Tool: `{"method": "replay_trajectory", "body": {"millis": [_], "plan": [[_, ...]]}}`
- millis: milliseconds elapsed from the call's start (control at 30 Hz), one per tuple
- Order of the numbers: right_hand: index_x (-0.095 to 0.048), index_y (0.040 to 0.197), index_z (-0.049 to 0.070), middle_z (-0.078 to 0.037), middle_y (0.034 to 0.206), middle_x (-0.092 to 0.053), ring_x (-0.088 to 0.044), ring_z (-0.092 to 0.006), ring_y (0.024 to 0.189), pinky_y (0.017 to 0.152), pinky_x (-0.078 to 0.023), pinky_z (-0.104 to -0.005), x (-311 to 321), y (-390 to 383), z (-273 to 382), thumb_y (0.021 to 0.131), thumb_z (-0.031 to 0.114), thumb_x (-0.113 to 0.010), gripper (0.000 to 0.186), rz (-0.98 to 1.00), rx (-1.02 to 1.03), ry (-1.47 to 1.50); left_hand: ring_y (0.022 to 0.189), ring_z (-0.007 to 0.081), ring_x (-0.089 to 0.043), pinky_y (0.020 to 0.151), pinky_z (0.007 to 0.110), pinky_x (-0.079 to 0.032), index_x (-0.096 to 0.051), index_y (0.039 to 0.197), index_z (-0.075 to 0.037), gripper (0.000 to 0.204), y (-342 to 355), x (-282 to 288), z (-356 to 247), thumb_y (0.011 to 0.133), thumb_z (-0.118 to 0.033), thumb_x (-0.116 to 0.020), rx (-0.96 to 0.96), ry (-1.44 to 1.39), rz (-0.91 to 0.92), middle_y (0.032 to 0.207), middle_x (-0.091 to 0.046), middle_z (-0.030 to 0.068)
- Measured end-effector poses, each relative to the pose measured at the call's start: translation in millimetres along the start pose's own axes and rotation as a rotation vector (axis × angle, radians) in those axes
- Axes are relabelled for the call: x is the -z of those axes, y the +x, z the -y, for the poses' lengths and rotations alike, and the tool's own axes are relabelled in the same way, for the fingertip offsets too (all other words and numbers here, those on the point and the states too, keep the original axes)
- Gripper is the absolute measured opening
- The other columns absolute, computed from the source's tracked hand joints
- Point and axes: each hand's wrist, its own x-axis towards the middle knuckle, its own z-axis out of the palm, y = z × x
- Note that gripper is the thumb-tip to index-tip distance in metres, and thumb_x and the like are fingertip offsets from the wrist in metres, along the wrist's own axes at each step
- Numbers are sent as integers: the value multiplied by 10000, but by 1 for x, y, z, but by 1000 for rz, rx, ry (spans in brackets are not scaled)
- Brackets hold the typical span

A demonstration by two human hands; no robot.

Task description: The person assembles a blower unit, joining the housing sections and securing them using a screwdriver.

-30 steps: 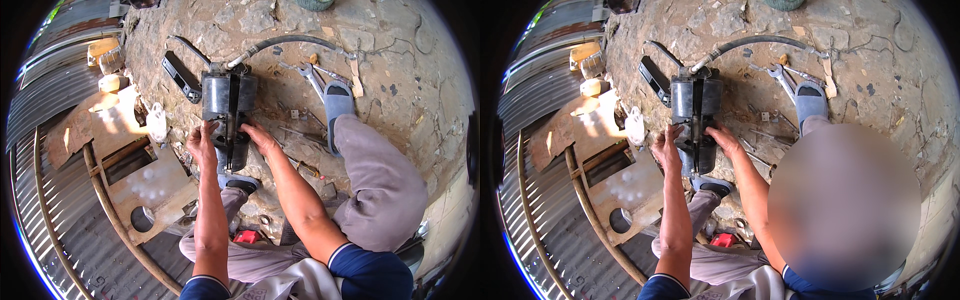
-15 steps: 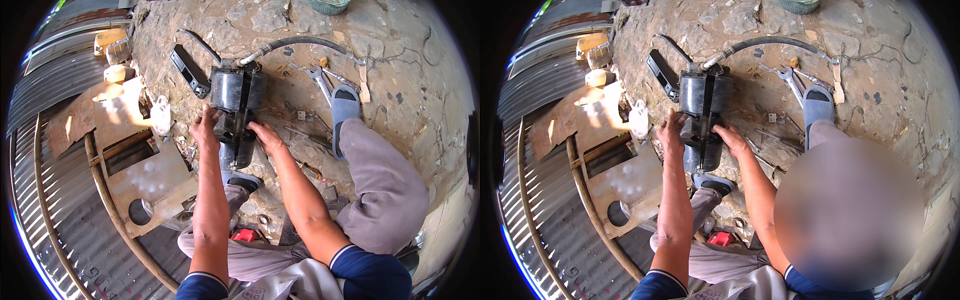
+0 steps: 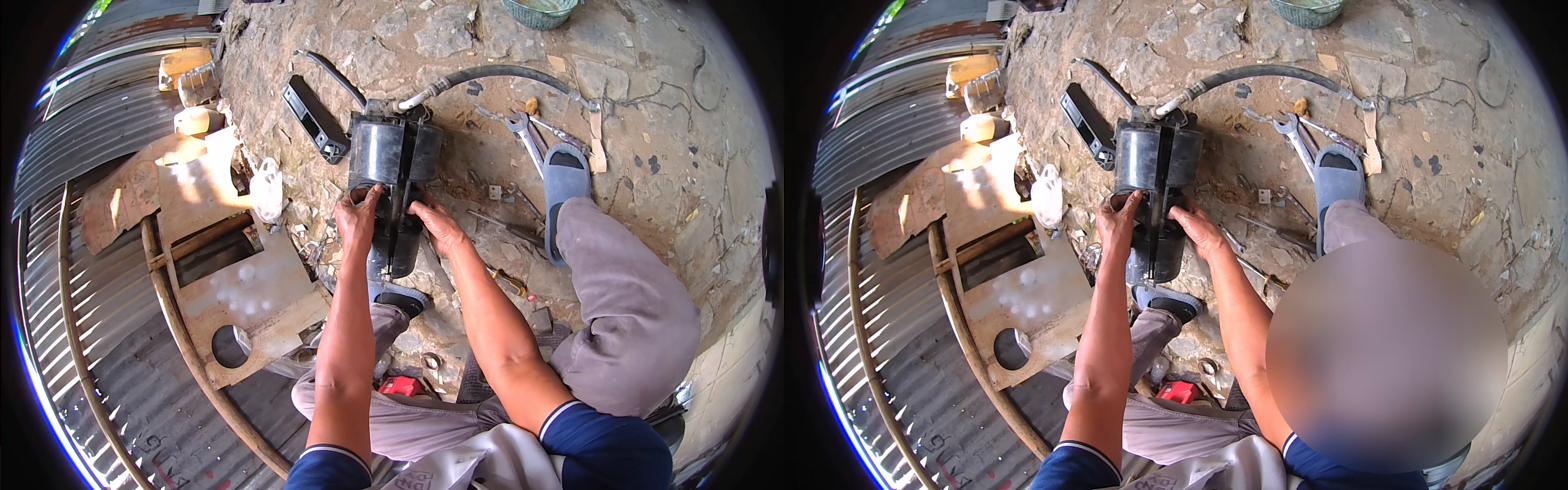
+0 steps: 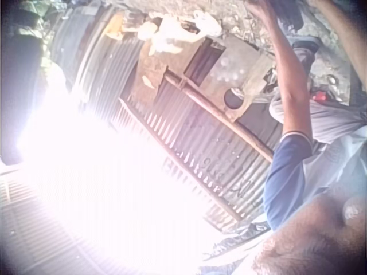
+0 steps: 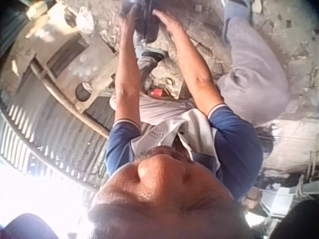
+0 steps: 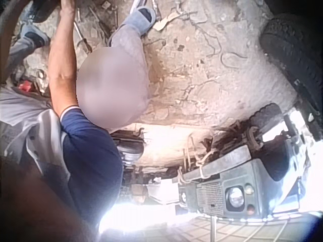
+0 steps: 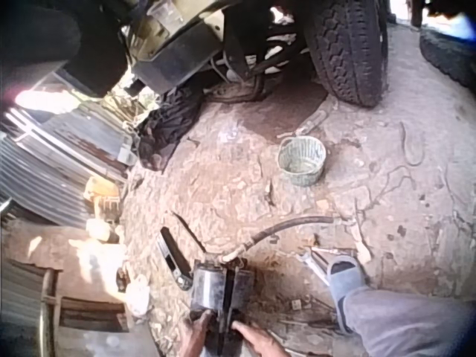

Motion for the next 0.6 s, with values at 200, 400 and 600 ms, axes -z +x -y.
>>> {"method": "replay_trajectory", "body": {"millis": [200,400,600], "plan": [[-544,1370,77,-70,1191,-658,-596,-178,1092,1000,-440,-361,1,2,-5,955,239,-645,456,10,-4,26,626,161,-617,629,337,-492,-744,862,29,340,-2,-2,-13,823,-303,-806,25,161,-85,705,-699,93],[-520,1376,66,-72,1189,-657,-600,-189,1088,999,-442,-358,2,0,-3,956,234,-641,469,25,27,11,612,175,-624,617,352,-504,-715,815,45,235,-6,-9,-37,806,-187,-749,74,158,-150,697,-687,104],[-528,1361,68,-70,1179,-657,-600,-176,1076,984,-453,-354,-2,-2,-3,946,224,-650,460,11,17,35,626,181,-604,606,336,-500,-667,833,38,245,6,-16,-7,776,-182,-761,318,-617,-70,772,-659,75]]}}
